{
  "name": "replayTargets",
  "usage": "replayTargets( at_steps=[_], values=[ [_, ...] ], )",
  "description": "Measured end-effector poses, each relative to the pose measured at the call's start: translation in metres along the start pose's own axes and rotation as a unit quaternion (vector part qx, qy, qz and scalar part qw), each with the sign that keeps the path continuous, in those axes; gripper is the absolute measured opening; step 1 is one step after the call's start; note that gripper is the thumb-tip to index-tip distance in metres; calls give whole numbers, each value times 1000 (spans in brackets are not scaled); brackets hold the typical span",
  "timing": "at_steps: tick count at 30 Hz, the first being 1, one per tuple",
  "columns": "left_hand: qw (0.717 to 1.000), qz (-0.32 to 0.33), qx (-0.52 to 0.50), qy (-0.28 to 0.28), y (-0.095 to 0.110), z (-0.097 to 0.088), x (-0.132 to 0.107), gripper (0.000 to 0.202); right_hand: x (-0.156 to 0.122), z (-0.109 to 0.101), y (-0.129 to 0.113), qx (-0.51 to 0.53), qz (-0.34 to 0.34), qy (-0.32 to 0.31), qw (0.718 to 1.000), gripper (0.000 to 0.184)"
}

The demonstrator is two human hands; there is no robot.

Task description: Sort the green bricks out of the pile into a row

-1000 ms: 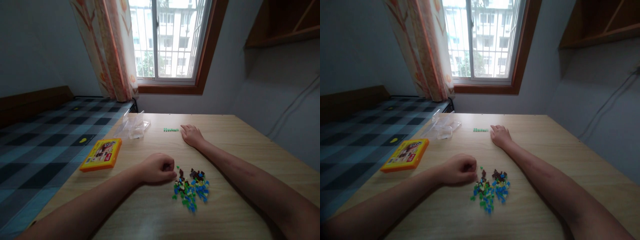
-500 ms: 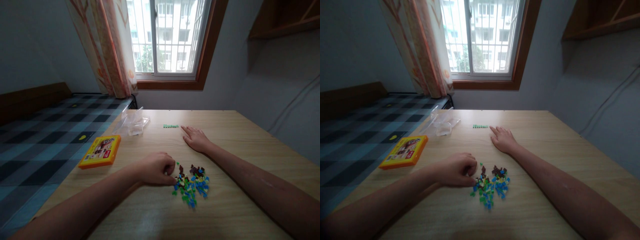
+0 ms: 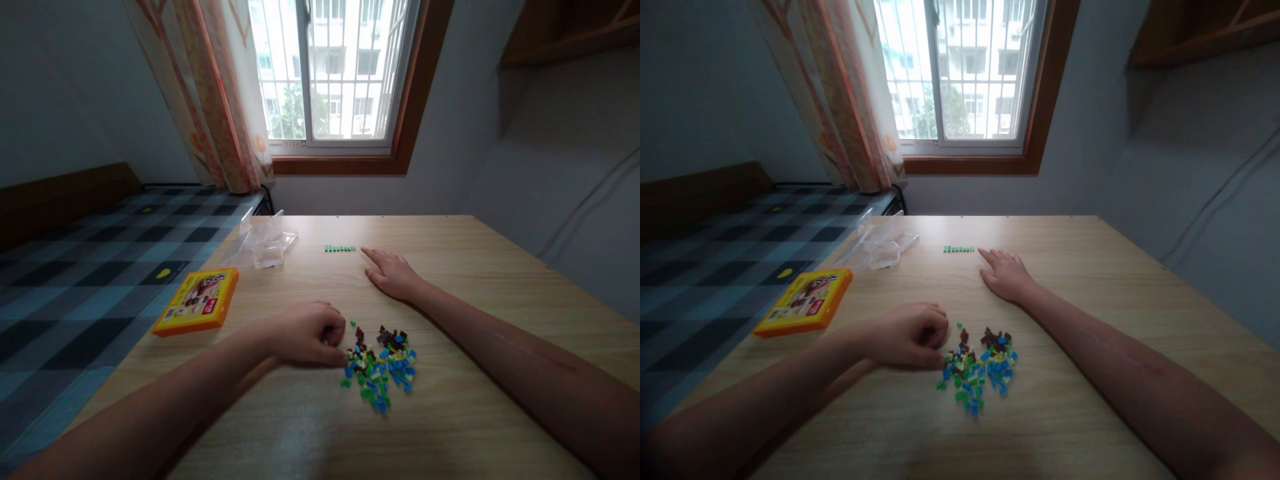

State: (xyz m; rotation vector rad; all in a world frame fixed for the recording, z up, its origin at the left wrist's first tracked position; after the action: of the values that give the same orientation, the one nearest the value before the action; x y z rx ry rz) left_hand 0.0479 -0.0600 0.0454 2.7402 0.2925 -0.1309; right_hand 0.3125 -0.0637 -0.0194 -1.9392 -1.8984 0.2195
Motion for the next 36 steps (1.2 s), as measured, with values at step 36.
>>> replayTargets(
  at_steps=[36],
  values=[
    [980, -91, -12, 179, -19, 11, 10, 8, 26, 2, -4, -20, 17, -63, 998, 64]
  ],
)
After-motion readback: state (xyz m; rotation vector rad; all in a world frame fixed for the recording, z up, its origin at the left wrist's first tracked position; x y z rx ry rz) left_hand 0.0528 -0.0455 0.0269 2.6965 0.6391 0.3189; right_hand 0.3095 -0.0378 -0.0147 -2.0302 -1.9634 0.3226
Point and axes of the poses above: each hand's wrist, its own x-axis towards the middle knuckle, its own z-axis out of the palm, y = z × x, the point moved 1 cm from there along x, towards the middle knuckle, and after that the axes turned 13 degrees about x, right-handed, at the moved point
